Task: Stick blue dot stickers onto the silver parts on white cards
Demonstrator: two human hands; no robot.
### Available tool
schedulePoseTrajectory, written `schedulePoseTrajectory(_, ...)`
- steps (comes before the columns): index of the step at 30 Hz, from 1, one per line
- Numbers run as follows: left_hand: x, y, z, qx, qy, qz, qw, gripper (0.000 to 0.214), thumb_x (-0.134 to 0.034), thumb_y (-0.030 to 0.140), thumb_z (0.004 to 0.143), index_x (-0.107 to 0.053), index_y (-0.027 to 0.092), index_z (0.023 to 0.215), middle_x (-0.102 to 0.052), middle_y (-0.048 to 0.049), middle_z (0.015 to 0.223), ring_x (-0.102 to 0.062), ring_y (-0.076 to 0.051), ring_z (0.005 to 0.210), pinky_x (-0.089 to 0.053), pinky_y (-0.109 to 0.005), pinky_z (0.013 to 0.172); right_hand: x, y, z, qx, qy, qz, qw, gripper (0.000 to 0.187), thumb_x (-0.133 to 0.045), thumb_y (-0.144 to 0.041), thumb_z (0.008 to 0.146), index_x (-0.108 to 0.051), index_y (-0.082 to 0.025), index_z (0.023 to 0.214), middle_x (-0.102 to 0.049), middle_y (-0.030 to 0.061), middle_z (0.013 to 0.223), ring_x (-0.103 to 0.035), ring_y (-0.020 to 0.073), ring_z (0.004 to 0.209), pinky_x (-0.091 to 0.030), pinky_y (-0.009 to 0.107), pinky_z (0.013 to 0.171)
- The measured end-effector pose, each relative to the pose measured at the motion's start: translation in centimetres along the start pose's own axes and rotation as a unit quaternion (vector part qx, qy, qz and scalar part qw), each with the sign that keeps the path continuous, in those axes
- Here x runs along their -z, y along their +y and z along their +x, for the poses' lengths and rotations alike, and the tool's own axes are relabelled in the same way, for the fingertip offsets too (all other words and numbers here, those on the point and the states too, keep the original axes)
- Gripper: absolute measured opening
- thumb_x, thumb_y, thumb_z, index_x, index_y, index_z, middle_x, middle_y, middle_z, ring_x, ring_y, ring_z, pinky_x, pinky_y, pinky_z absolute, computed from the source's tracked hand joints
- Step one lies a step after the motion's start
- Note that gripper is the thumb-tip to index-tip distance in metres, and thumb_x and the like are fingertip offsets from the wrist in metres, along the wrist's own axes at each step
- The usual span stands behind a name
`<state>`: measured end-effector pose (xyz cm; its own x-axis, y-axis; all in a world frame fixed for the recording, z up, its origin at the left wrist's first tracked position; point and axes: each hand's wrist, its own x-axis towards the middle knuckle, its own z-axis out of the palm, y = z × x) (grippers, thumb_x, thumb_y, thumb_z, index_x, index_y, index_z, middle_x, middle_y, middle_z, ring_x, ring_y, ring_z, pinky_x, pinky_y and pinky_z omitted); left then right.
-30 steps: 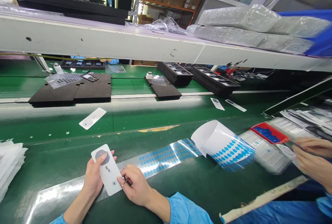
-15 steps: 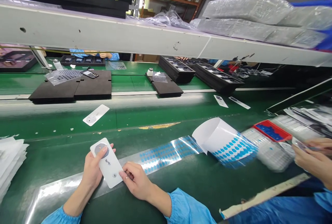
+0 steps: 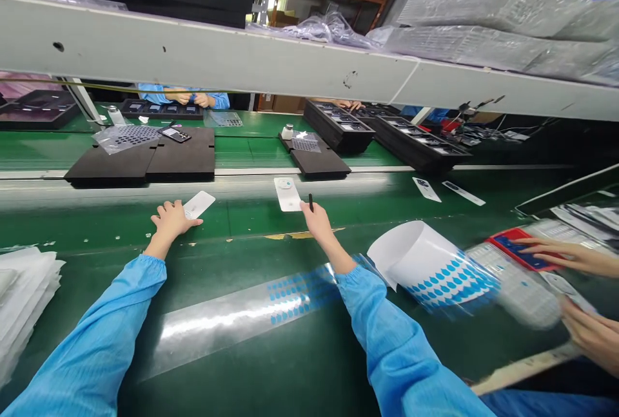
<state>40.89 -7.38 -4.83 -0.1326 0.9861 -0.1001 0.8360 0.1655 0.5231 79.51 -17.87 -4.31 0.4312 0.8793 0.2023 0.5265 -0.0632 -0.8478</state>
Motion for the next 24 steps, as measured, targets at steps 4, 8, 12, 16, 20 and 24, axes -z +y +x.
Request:
schedulePoseTrajectory(4, -0.7, 0.5, 1.5, 0.028, -0.017, 0.027, 0.999, 0.093, -0.095, 0.049, 0.050, -0.061, 0.009, 0.126, -0.051, -0.0413, 0.145, -0.037, -0.060, 0.142, -0.031, -0.070, 0.109, 0.1, 1.2, -2.5, 0.012, -0.025, -0.038, 0.999, 0.041, -0.049, -0.053, 0.102, -0.068, -0.017, 0.099, -0.068, 0.0084, 0.083, -0.063, 0.0259, 0.078, -0.048, 0.040, 0.079)
schedulePoseTrajectory(8, -0.5, 1.1, 2.1, 0.032, -0.014, 0.009, 0.999, 0.088, -0.098, 0.041, 0.042, -0.063, 0.008, 0.116, -0.050, -0.0437, 0.144, -0.037, -0.063, 0.140, -0.032, -0.072, 0.107, -0.1, 1.2, -7.7, 0.066, -0.080, -0.032, 0.994, 0.040, -0.043, -0.049, 0.106, -0.070, -0.020, 0.112, -0.073, 0.0085, 0.091, -0.067, 0.0253, 0.083, -0.050, 0.037, 0.081)
schedulePoseTrajectory(12, 0.6, 1.5, 1.1, -0.037, -0.007, -0.072, 0.997, 0.071, -0.089, 0.028, 0.051, -0.064, 0.014, 0.115, -0.067, -0.0285, 0.128, -0.058, -0.050, 0.126, -0.044, -0.057, 0.105, 0.1, 1.1, -10.4, 0.089, -0.073, -0.023, 0.993, 0.036, -0.049, -0.048, 0.106, -0.072, -0.020, 0.101, -0.072, 0.0074, 0.087, -0.066, 0.0236, 0.078, -0.050, 0.035, 0.076)
schedulePoseTrajectory(16, 1.5, 1.8, -1.3, -0.100, 0.014, -0.218, 0.971, 0.057, -0.084, 0.038, 0.064, -0.065, 0.020, 0.115, -0.075, -0.0092, 0.103, -0.071, -0.028, 0.097, -0.053, -0.037, 0.091, 1.1, 1.1, -11.5, 0.092, -0.004, -0.018, 0.996, 0.044, -0.044, -0.050, 0.108, -0.075, -0.019, 0.112, -0.068, 0.0110, 0.099, -0.063, 0.0265, 0.095, -0.050, 0.041, 0.088)
schedulePoseTrajectory(20, 1.8, 2.4, -5.1, -0.132, 0.046, -0.542, 0.829, 0.061, -0.098, 0.046, 0.051, -0.062, 0.019, 0.092, -0.069, -0.0028, 0.089, -0.066, -0.017, 0.082, -0.055, -0.031, 0.083, 2.1, 0.5, -12.9, 0.099, 0.009, -0.007, 0.995, 0.043, -0.055, -0.057, 0.104, -0.081, -0.023, 0.110, -0.063, 0.0086, 0.095, -0.058, 0.0268, 0.094, -0.048, 0.045, 0.093)
schedulePoseTrajectory(24, 2.1, 2.7, -10.1, -0.110, -0.017, -0.644, 0.757, 0.062, -0.101, 0.052, 0.056, -0.064, 0.019, 0.093, -0.070, -0.0018, 0.091, -0.067, -0.016, 0.082, -0.057, -0.030, 0.081, 2.2, 0.2, -14.9, -0.001, -0.093, 0.129, 0.987, 0.045, -0.058, -0.061, 0.103, -0.078, -0.021, 0.103, -0.070, 0.0071, 0.086, -0.064, 0.0210, 0.075, -0.054, 0.037, 0.073)
